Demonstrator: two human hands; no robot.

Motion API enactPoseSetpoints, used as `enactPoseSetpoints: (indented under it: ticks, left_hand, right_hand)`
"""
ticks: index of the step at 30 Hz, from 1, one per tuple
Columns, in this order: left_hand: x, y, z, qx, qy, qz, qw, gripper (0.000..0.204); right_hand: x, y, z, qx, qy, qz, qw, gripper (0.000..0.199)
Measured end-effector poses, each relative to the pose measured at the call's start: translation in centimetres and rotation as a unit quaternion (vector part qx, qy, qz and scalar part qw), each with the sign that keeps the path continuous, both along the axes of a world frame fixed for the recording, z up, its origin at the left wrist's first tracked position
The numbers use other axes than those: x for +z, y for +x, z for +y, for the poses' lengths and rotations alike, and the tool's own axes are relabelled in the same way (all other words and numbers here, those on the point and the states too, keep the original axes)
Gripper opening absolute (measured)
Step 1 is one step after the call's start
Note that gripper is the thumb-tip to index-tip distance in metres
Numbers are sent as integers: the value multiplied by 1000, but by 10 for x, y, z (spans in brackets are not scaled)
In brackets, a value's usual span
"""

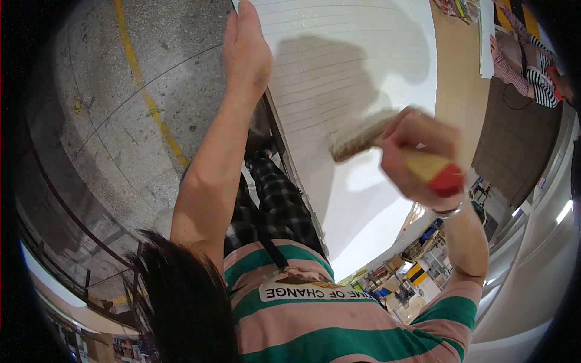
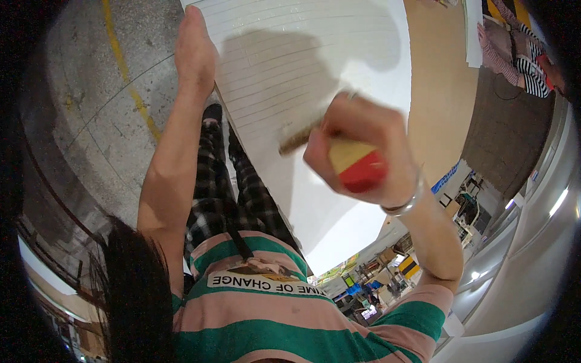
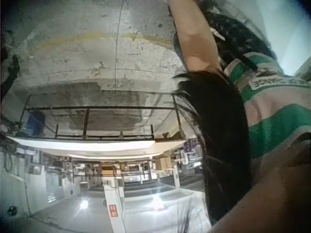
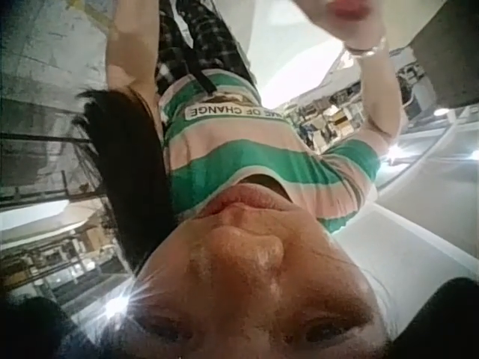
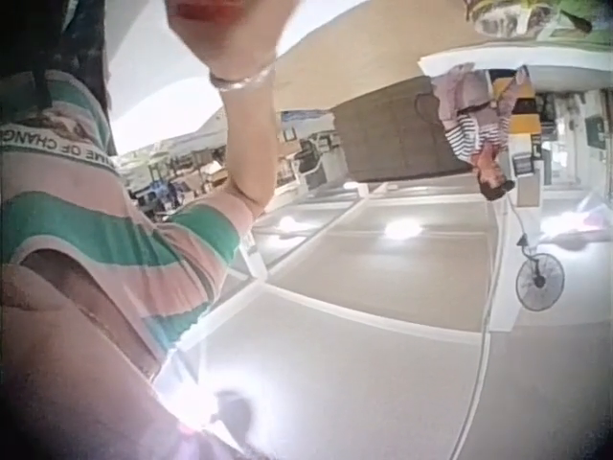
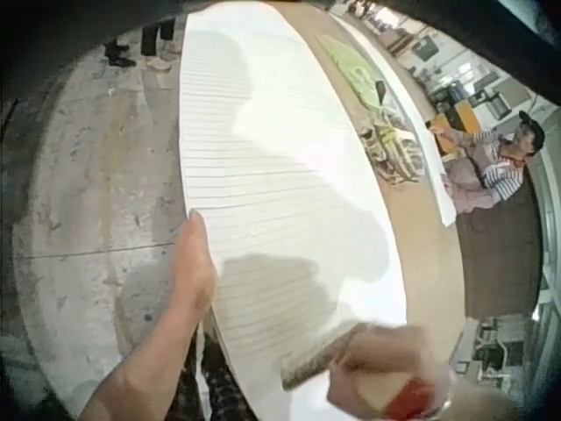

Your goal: Using a large brush to apply a clear liquid adhesive or coating onto large white panels.

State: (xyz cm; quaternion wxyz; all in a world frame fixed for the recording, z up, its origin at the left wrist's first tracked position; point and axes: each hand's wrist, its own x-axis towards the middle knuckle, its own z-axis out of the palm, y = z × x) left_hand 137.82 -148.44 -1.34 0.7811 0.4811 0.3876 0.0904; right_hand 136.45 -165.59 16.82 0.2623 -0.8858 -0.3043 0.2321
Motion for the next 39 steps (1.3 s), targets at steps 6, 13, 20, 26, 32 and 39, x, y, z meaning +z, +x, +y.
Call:
enactPoseSetpoints:
  ticks: [6,13,20,26,32,39]
  left_hand:
    - [-9,2,6,-49,14,-119,992,56]
    - [35,-3,-1,-52,81,-22,995,56]
    - [34,-2,-2,-41,45,-61,996,57]
    - [-4,-2,9,-91,274,-7,957,54]
    - [-12,-17,6,-83,263,32,961,56]
    - [1,-16,21,-44,118,53,991,60]
  right_hand:
    - [-18,-7,2,2,19,-20,1000,19]
    - [3,-12,-1,-58,44,-64,995,16]
    - [-7,-39,-29,-15,-9,-4,1000,19]
    - [-15,-38,-36,-18,18,40,999,22]
    - [13,11,-58,-127,42,-82,988,8]
    - [3,38,-76,-211,-68,106,969,6]
